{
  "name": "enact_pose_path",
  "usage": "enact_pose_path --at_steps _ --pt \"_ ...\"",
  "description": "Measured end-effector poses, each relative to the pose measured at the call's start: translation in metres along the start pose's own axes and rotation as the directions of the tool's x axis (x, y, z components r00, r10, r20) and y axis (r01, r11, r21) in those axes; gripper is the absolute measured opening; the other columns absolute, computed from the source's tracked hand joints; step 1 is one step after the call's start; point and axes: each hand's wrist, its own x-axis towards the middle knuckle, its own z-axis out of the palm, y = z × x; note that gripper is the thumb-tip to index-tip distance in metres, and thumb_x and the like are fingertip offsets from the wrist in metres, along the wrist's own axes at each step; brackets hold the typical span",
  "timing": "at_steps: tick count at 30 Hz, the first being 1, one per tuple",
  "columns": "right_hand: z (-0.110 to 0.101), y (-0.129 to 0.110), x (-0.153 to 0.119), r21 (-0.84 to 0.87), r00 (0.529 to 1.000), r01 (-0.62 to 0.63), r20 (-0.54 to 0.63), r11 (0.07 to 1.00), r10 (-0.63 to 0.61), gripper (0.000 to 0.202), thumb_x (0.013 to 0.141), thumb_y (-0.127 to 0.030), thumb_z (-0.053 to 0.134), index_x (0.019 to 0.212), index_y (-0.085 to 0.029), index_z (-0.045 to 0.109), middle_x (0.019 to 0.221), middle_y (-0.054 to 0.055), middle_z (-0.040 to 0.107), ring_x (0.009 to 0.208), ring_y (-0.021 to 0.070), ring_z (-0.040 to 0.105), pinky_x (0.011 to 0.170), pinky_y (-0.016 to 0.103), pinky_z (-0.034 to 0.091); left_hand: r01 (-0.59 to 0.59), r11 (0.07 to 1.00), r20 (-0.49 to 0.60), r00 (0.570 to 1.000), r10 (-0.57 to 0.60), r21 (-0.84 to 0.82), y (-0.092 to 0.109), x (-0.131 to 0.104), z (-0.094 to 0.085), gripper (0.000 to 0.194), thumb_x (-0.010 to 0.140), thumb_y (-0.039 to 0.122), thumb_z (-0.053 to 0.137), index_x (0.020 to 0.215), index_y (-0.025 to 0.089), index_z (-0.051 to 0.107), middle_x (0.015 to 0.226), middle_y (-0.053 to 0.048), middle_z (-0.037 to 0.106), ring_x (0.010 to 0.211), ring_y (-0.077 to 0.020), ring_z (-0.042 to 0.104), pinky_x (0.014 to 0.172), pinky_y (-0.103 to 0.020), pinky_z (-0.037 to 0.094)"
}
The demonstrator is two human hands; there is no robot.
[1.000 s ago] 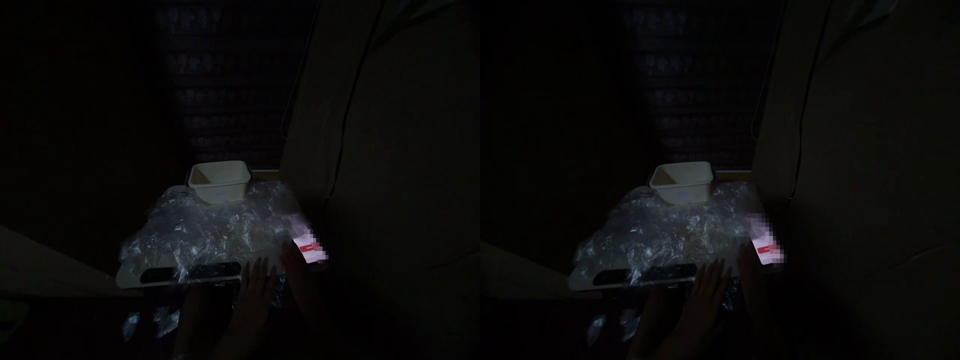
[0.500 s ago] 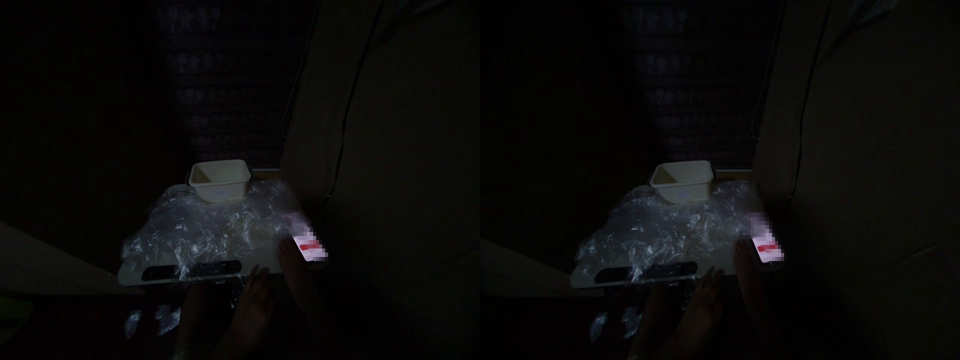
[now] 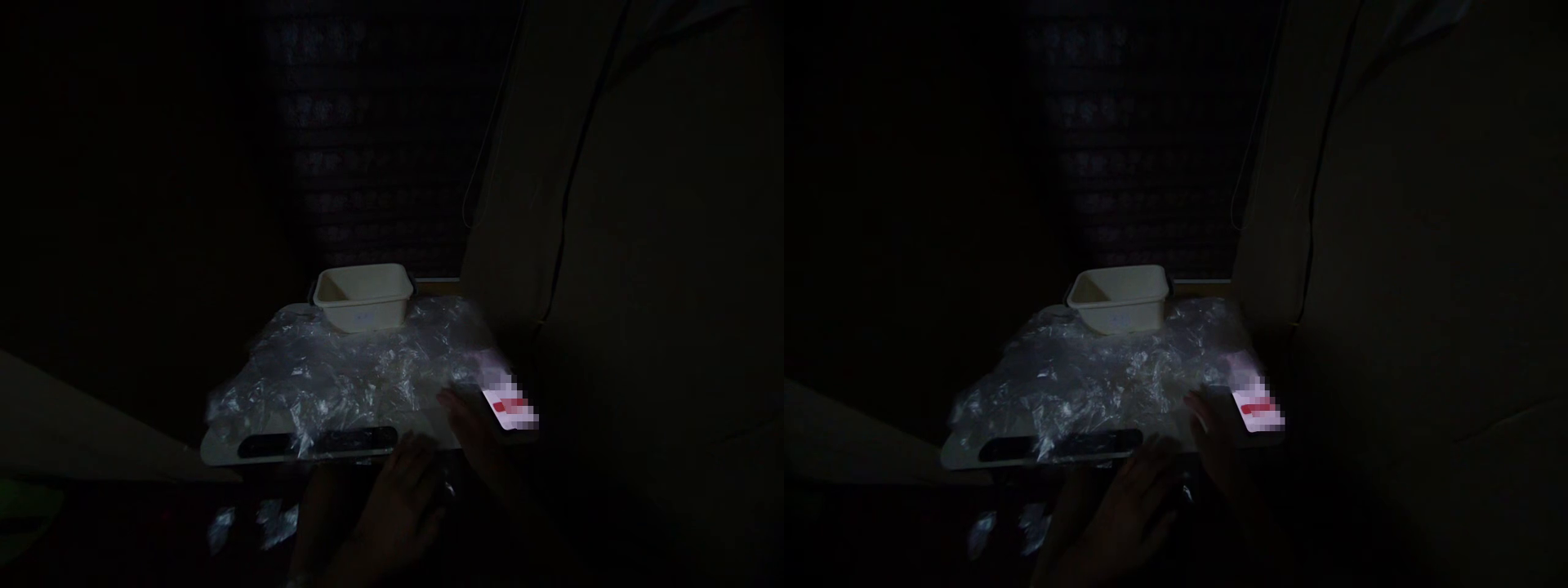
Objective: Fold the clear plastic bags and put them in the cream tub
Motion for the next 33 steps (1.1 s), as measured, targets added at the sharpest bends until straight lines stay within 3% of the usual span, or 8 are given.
enact_pose_path --at_steps 4,7,10,16,21,24,28,33 --pt "-0.017 0.004 -0.01 -0.26 0.963 0.267 0.104 0.928 -0.248 0.051 0.062 -0.005 0.027 0.108 -0.02 0.043 0.113 0.003 0.043 0.108 0.0154 0.033 0.09 0.039 0.027 0.067 0.961 0.074 0.993 -0.09 0.269 -0.014 -0.008 -0.007 0.06 0.068 0.012 0.042 0.121 0.02 0.017 0.128 -0.006 0.017 0.116 -0.0227 0.011 0.089 -0.044 0.022" --pt "-0.026 0.011 -0.019 -0.362 0.892 0.444 0.262 0.82 -0.367 0.061 0.055 -0.001 0.028 0.112 -0.018 0.038 0.117 0.003 0.039 0.113 0.0161 0.024 0.091 0.041 0.024 0.108 0.891 0.045 0.989 -0.142 0.442 -0.024 -0.014 -0.001 0.062 0.068 0.0 0.034 0.121 0.025 0.015 0.127 -0.003 0.021 0.116 -0.0201 0.014 0.089 -0.043 0.024" --pt "-0.028 0.015 -0.029 -0.417 0.854 0.506 0.362 0.755 -0.373 0.064 0.054 -0.002 0.031 0.116 -0.017 0.031 0.123 0.003 0.031 0.115 0.0185 0.017 0.091 0.043 0.021 0.091 0.886 0.034 0.992 -0.119 0.455 -0.032 -0.016 0.003 0.06 0.068 -0.002 0.032 0.12 0.025 0.018 0.126 -0.003 0.025 0.115 -0.0187 0.018 0.088 -0.042 0.025" --pt "-0.018 0.012 -0.033 -0.471 0.889 0.453 0.297 0.757 -0.348 0.047 0.066 -0.012 0.039 0.112 -0.019 0.036 0.118 0.005 0.038 0.112 0.0199 0.024 0.089 0.043 0.025 0.106 0.981 -0.035 0.994 -0.102 0.161 -0.032 -0.012 -0.006 0.027 0.074 0.013 0.036 0.097 0.018 0.049 0.104 -0.004 0.051 0.102 -0.0164 0.039 0.088 -0.041 0.026" --pt "-0.012 0.007 -0.025 -0.288 0.89 0.455 0.12 0.843 -0.44 0.022 0.07 -0.016 0.043 0.09 -0.021 0.052 0.097 0.005 0.054 0.1 0.0178 0.041 0.081 0.038 0.035 0.185 0.979 -0.124 0.973 -0.194 -0.083 -0.028 -0.014 -0.01 0.023 0.072 0.014 0.039 0.09 0.018 0.053 0.091 -0.005 0.057 0.09 -0.0171 0.048 0.08 -0.037 0.037" --pt "-0.014 0.004 -0.022 -0.182 0.904 0.426 0.037 0.886 -0.427 0.017 0.07 -0.016 0.043 0.082 -0.022 0.054 0.087 0.004 0.057 0.092 0.0169 0.047 0.078 0.037 0.039 0.309 0.93 -0.115 0.935 -0.336 -0.199 -0.034 -0.018 -0.006 0.033 0.071 0.016 0.04 0.104 0.02 0.045 0.1 -0.005 0.053 0.092 -0.0176 0.047 0.077 -0.034 0.04" --pt "-0.02 0.002 -0.024 -0.06 0.93 0.368 0.017 0.928 -0.368 0.019 0.069 -0.015 0.042 0.081 -0.022 0.055 0.084 0.004 0.058 0.086 0.0162 0.05 0.074 0.035 0.041 0.447 0.814 -0.008 0.875 -0.484 -0.369 -0.044 -0.019 0.001 0.04 0.07 0.015 0.04 0.108 0.025 0.041 0.109 -0.001 0.047 0.098 -0.0154 0.044 0.082 -0.031 0.037" --pt "-0.031 -0.005 -0.031 0.036 0.99 0.1 0.098 0.994 -0.104 0.022 0.067 -0.019 0.039 0.08 -0.022 0.057 0.086 0.004 0.059 0.082 0.0159 0.052 0.074 0.032 0.042 0.528 0.664 0.082 0.811 -0.579 -0.529 -0.046 -0.015 0.006 0.028 0.069 0.016 0.038 0.091 0.023 0.055 0.098 -0.001 0.055 0.091 -0.0152 0.049 0.082 -0.029 0.036"
